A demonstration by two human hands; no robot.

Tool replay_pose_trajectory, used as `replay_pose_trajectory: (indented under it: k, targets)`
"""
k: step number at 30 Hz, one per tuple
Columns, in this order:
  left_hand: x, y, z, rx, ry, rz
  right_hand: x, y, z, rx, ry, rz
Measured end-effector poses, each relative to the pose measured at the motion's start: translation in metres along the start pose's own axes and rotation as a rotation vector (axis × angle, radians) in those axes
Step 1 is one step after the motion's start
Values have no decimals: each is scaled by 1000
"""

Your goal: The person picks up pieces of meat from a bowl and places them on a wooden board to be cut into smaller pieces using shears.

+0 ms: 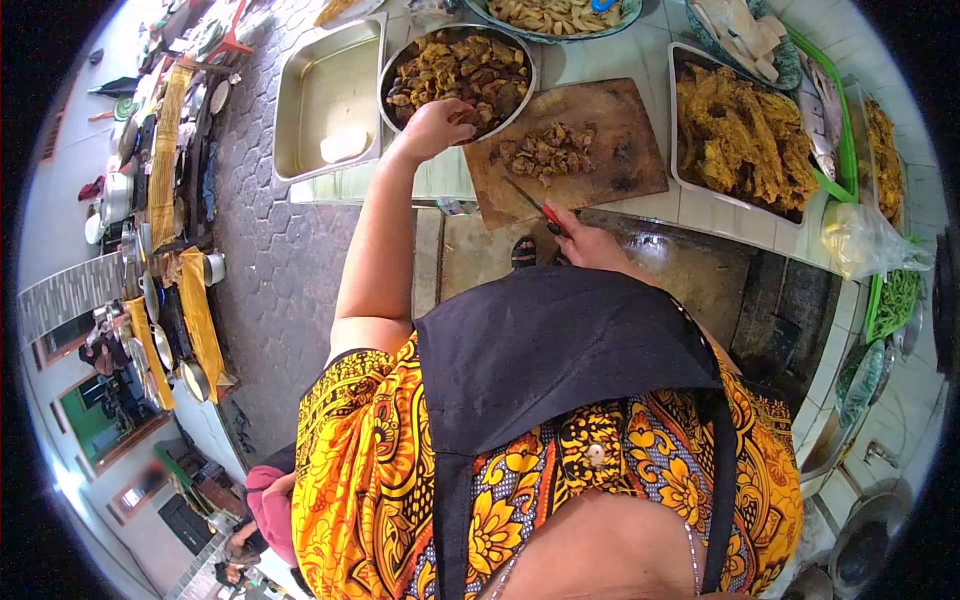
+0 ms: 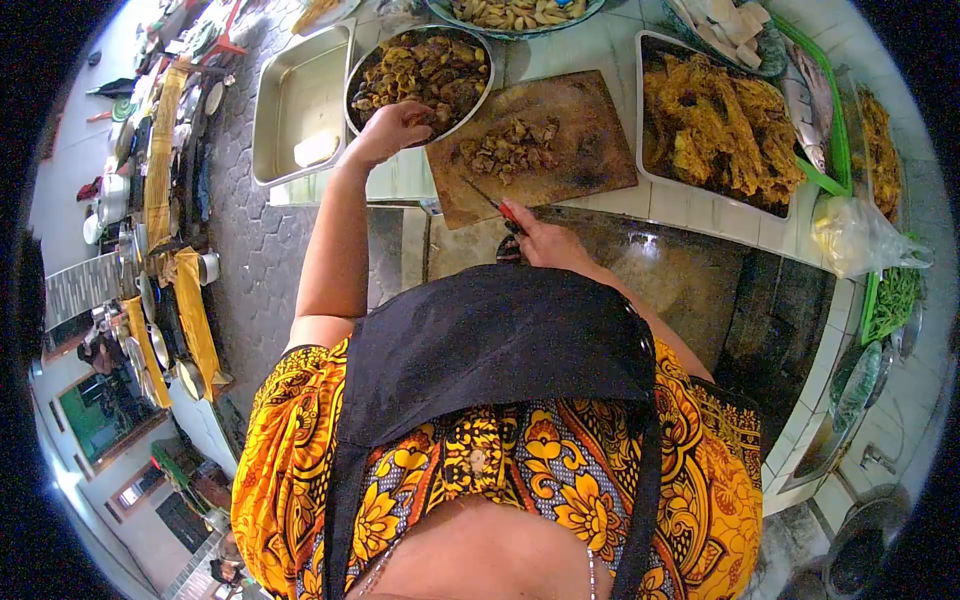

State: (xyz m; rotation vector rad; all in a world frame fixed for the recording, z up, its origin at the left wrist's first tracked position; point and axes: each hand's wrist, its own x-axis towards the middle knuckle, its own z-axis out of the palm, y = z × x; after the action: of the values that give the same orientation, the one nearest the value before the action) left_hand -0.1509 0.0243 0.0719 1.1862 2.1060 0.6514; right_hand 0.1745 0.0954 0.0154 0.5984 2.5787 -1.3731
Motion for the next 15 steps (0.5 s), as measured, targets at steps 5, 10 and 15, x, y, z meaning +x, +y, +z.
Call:
replay_pose_trajectory:
  k: [5,10,15]
  targets:
    - [2,-18,-1,-251,79,-60,2,-3,-4,5,-50,28]
    - [-12,-17,-10,-724,132,-155,9,-6,-3,24,-16,-50]
    - [-42,7,2,-705,230,-172,13,-3,-1,120,52,-108]
